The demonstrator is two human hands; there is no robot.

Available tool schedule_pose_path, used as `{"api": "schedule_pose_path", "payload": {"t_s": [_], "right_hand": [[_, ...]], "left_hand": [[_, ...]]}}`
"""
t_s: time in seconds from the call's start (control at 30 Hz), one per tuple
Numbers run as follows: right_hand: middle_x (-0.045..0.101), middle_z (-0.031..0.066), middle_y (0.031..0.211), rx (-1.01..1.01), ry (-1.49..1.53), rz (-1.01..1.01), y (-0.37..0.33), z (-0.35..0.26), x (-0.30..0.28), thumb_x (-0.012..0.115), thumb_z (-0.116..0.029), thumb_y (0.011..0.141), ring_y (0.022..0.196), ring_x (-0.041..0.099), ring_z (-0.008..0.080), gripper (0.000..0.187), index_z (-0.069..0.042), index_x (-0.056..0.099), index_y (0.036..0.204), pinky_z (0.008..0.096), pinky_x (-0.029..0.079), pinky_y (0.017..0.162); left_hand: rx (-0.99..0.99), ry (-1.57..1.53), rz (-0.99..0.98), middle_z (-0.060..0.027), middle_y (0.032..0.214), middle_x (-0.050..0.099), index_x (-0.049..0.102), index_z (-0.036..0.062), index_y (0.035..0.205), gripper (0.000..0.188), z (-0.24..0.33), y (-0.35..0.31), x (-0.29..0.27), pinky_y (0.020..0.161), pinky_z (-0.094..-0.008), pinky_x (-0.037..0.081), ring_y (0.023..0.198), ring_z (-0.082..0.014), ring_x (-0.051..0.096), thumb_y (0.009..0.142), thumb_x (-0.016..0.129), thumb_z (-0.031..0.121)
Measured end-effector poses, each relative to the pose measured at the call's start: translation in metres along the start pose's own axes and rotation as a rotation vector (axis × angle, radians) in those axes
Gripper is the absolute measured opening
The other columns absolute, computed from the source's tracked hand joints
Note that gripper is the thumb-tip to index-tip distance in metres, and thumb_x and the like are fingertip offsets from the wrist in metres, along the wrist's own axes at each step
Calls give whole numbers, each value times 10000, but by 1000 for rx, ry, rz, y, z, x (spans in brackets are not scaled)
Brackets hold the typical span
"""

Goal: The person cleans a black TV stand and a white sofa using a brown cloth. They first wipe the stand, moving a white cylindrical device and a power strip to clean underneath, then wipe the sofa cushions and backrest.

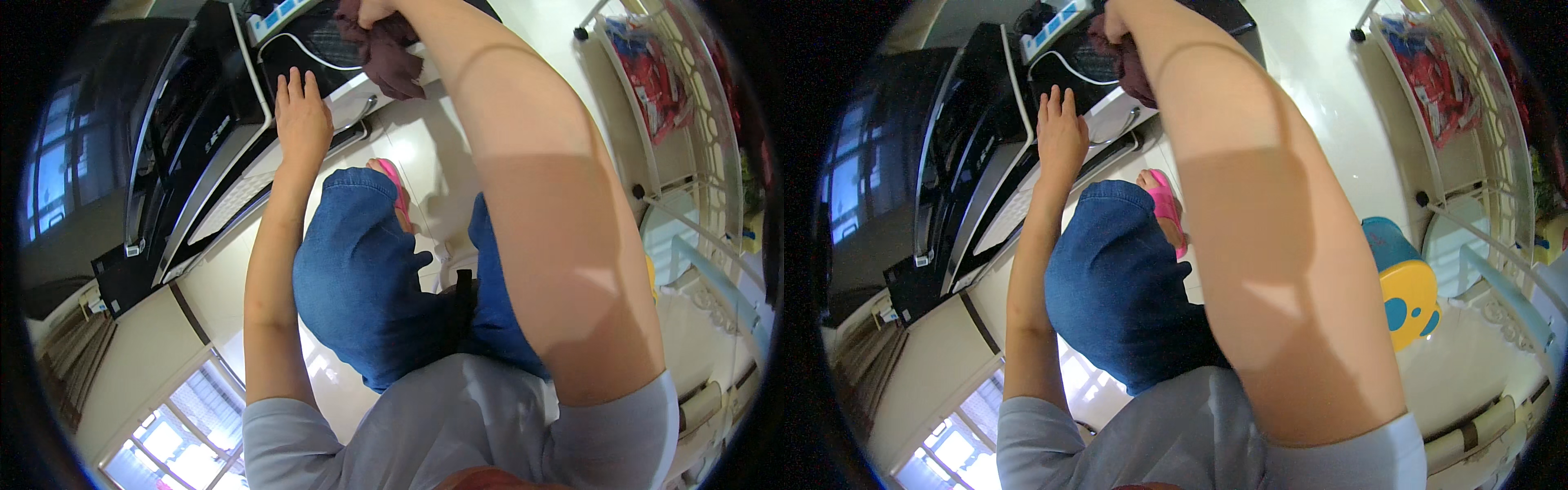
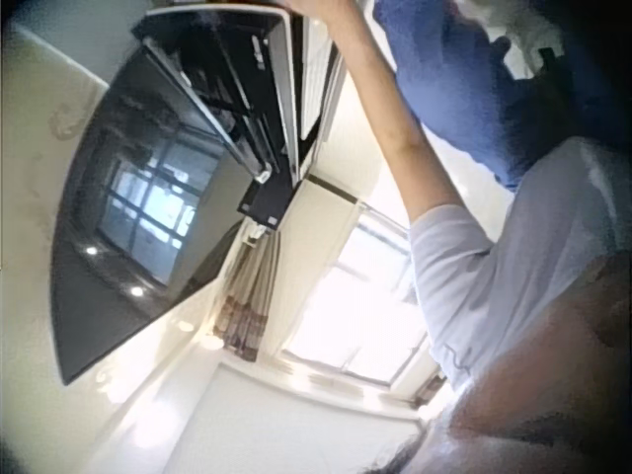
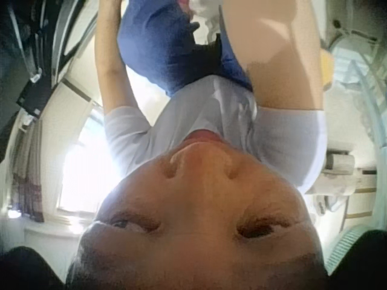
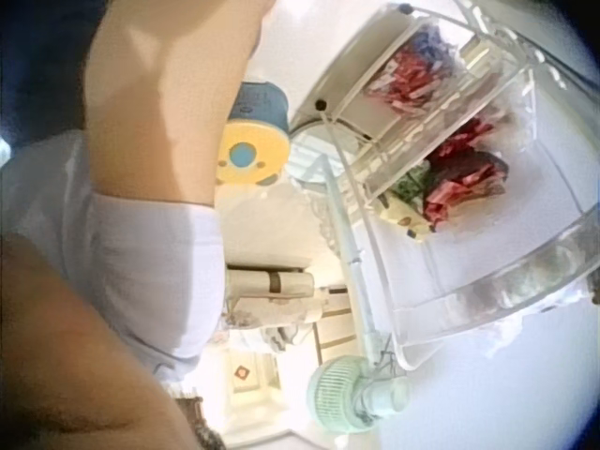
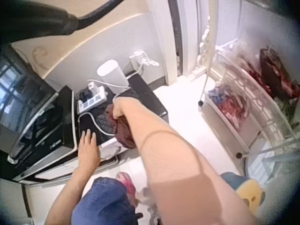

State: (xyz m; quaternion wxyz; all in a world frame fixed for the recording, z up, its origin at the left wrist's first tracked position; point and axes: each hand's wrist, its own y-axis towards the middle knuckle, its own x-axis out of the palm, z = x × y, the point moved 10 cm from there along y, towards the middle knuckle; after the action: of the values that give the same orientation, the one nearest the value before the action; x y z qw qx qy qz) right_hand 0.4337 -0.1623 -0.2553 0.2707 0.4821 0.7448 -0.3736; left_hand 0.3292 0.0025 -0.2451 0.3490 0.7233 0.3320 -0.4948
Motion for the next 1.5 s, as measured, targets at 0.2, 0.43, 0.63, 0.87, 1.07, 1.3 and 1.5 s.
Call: {"api": "schedule_pose_path", "payload": {"t_s": [0.2, 0.43, 0.63, 0.87, 1.07, 1.3, 1.5], "right_hand": [[682, 130, 1023, 65, 2, -301, -2, 9, 23, 690, -242, 721, 932, 658, 301, 294, -76, 722, 961, 428, 525, 811], [678, 129, 1043, 1, 147, -188, 0, 13, 13, 708, -258, 691, 941, 653, 302, 364, -52, 708, 991, 411, 526, 805], [675, 174, 1002, -38, 412, -16, 23, 34, -5, 707, -287, 667, 848, 664, 274, 449, 47, 682, 967, 378, 532, 735], [672, 138, 891, -36, 1314, -216, 22, 13, 12, 649, -139, 723, 743, 658, 241, 276, 25, 635, 944, 361, 535, 670], [661, 122, 851, -136, 1579, -253, 33, 15, 2, 587, -52, 735, 742, 656, 222, 186, 24, 619, 901, 328, 551, 690], [660, 174, 883, -28, 573, 380, 24, 70, -50, 635, -177, 698, 836, 641, 336, 376, 7, 618, 1026, 361, 525, 784], [658, 142, 1059, 213, -295, 500, -6, 5, -65, 666, -351, 722, 1059, 599, 323, 443, -26, 656, 1022, 444, 470, 892]], "left_hand": [[133, -94, -1, -119, 1106, 560, 533, 65, 1207, 421, 36, 45, 2, 801, -388, 494, 976, -299, 568, 790, 592, 59], [154, -70, -133, -123, 922, 606, 599, 44, 987, 173, 29, 83, 26, 717, -378, 508, 888, -295, 600, 835, 578, 122], [-88, -713, -308, -197, 935, 654, 560, -44, 1117, 394, 16, 89, 31, 771, -340, 496, 881, -258, 641, 936, 537, 305], [-40, -840, -496, -148, 1064, 642, 552, -5, 1164, 414, 0, 76, 37, 871, -335, 464, 959, -220, 599, 874, 649, 274], [41, -333, -526, -171, 812, 671, 619, -8, 1026, 228, -24, 96, 35, 674, -391, 497, 763, -299, 664, 893, 572, 171], [136, 175, -1, -158, 1089, 600, 540, 81, 1217, 480, -36, 106, -34, 860, -417, 466, 1010, -323, 570, 757, 677, 94], [94, -340, 137, -173, 1263, 489, 461, 37, 1292, 688, 11, 31, -62, 977, -397, 403, 1149, -349, 480, 676, 761, 100]]}}
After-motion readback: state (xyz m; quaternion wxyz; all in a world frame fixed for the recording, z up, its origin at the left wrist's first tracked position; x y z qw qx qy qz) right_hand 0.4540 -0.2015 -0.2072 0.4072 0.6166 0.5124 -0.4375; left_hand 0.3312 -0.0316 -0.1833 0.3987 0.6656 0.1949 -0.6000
